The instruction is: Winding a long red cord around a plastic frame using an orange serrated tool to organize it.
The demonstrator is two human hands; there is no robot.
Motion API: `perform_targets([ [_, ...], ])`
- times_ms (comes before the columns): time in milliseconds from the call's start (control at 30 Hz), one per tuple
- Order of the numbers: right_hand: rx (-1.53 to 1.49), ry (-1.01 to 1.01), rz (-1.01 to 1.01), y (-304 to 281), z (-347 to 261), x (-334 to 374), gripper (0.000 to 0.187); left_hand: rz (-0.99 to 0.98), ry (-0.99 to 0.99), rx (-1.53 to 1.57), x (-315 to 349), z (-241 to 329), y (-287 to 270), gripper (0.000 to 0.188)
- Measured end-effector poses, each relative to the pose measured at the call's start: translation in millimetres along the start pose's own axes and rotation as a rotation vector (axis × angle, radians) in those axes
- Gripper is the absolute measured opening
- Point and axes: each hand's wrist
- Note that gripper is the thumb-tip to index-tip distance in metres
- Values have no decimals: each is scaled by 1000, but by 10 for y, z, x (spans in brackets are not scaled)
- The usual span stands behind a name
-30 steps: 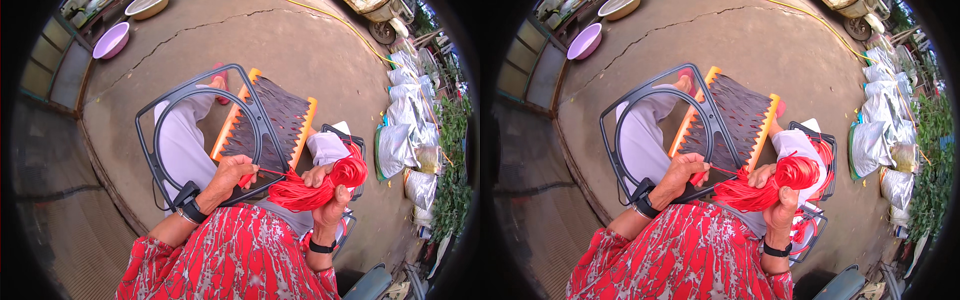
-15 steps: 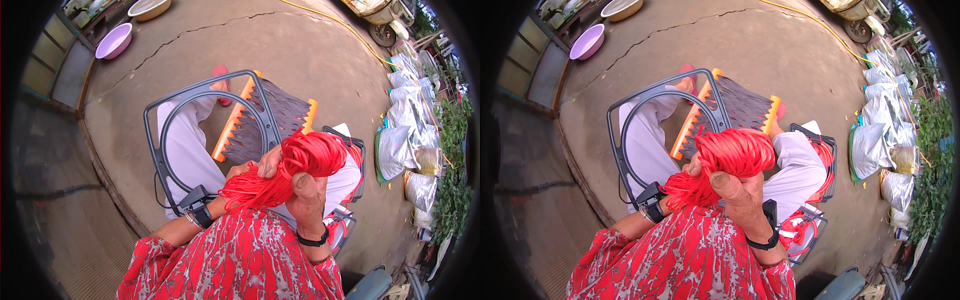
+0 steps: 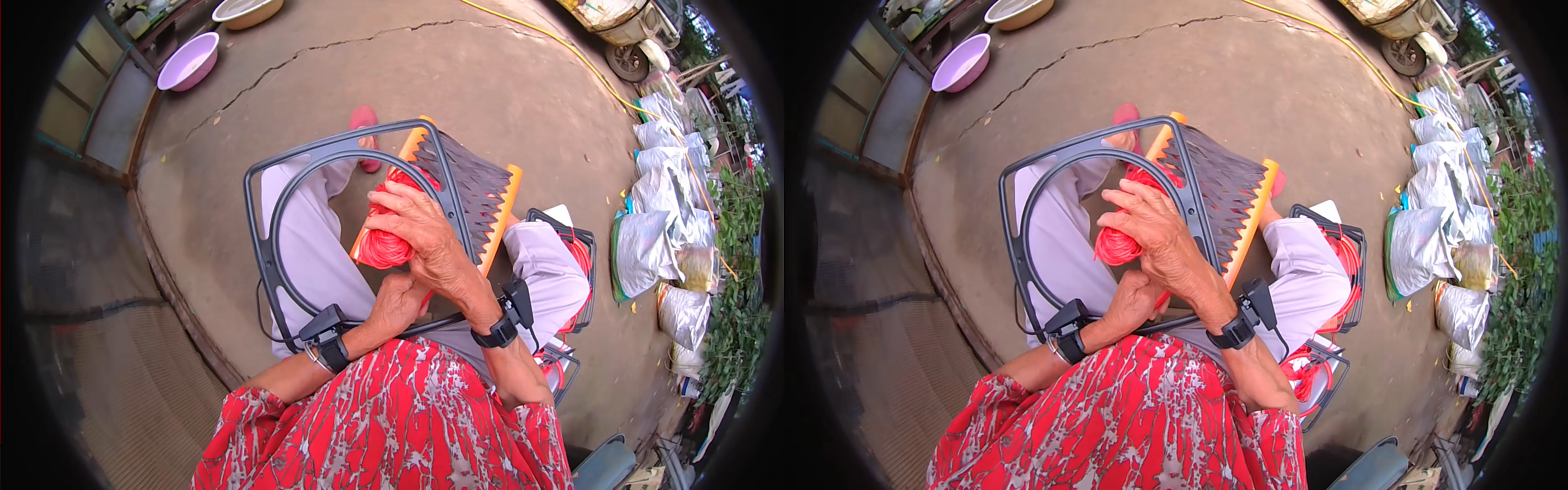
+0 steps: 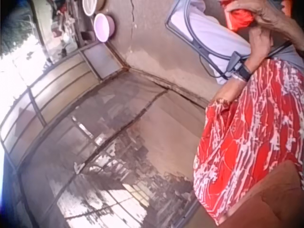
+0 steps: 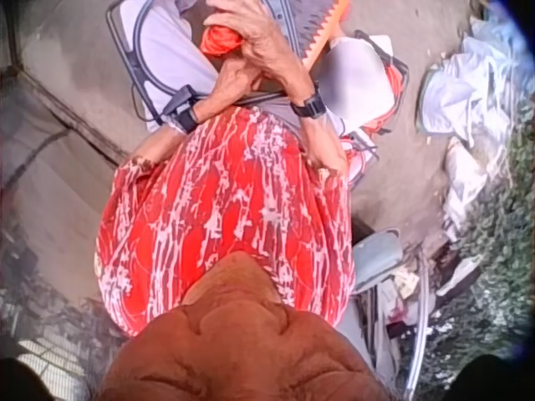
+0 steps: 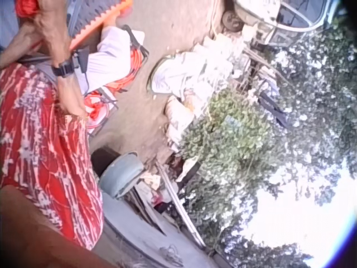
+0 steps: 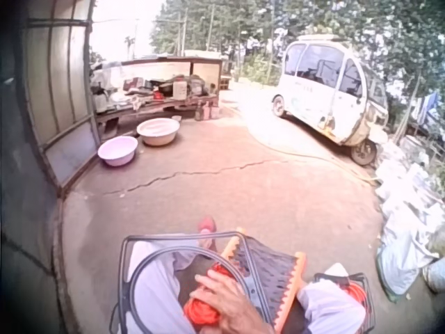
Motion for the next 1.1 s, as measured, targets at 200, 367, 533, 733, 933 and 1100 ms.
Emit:
perform_targets([
  [200,199,106,-176,141,168,402,22,-102,-288,204,-38,-20,41,31],
  [367,42,192,124,-33,-57,490,19,-77,-307,286,-62,33,42,34],
  [533,-118,672,670,-209,-206,947,18,-91,-320,318,-49,188,-24,33],
  [733,314,524,116,-35,-457,904,22,90,-269,407,-143,80,-82,36],
  [933,494,565,-44,264,-391,978,43,210,-213,330,-198,-43,-97,35],
  [1100,423,653,-77,387,-296,1050,44,233,-247,318,-214,-96,-101,35],
])
Point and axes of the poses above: each hand's wrist, its own x-axis away from the middle knuckle, its own y-axis out of the palm, z = x × y, and after that the axes turned 15 degrees about -y, right-handed
